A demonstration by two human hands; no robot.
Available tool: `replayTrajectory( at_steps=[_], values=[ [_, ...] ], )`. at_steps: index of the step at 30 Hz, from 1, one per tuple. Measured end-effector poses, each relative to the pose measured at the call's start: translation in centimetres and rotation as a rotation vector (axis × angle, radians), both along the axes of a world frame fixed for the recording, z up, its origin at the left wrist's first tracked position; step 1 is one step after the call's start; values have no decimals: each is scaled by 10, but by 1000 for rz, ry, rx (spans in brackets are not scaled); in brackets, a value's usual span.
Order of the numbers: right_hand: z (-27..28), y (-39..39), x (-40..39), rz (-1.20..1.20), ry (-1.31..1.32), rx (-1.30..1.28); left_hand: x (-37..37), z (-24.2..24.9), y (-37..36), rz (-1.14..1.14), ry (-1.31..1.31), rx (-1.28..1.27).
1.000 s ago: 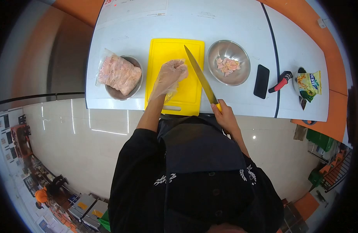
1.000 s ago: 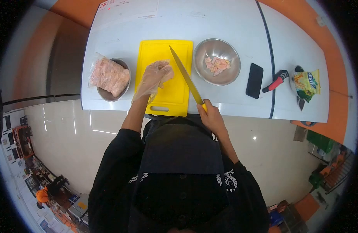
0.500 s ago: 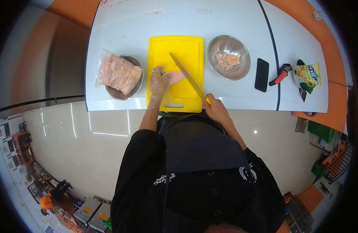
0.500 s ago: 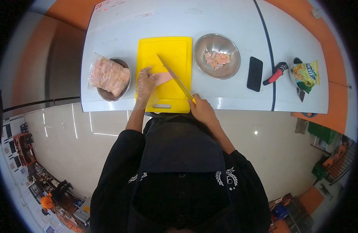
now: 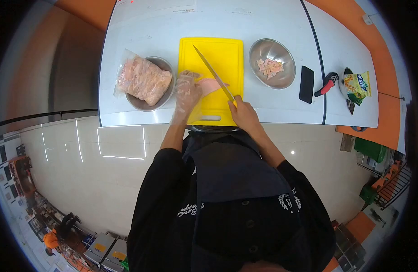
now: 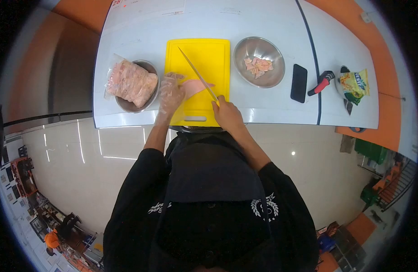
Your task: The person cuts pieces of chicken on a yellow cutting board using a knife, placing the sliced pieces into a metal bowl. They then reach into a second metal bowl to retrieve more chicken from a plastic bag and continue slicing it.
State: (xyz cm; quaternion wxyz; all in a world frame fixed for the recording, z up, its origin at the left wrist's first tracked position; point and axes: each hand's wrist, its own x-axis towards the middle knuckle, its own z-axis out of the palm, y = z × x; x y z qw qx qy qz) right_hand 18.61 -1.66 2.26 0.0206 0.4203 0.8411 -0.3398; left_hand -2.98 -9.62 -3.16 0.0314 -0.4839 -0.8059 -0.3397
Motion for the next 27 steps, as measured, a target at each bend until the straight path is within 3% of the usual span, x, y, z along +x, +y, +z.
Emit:
replayTrajectory(
  at_steps=[3, 6, 9, 19, 21, 24, 27],
  values=[
    [1, 4, -36, 28, -30, 55, -5, -1, 19, -38, 1, -287],
    [0, 3, -57, 45, -61, 91, -4, -5, 18, -42, -117, 41],
    [-1, -3, -55, 41, -104, 66, 3, 4, 20, 67, -199, -95],
    [6, -42, 82, -26, -270, -51, 1, 5, 22, 86, -136, -80],
    [5, -46, 126, -7, -126, -35, 2, 2, 23, 66, -116, -98],
    [32, -39, 172, -124, -18, -381, 17, 52, 32, -178, -81, 50],
    [52, -42, 184, -303, -61, -356, 29, 44, 48, -365, -138, -228]
  ],
)
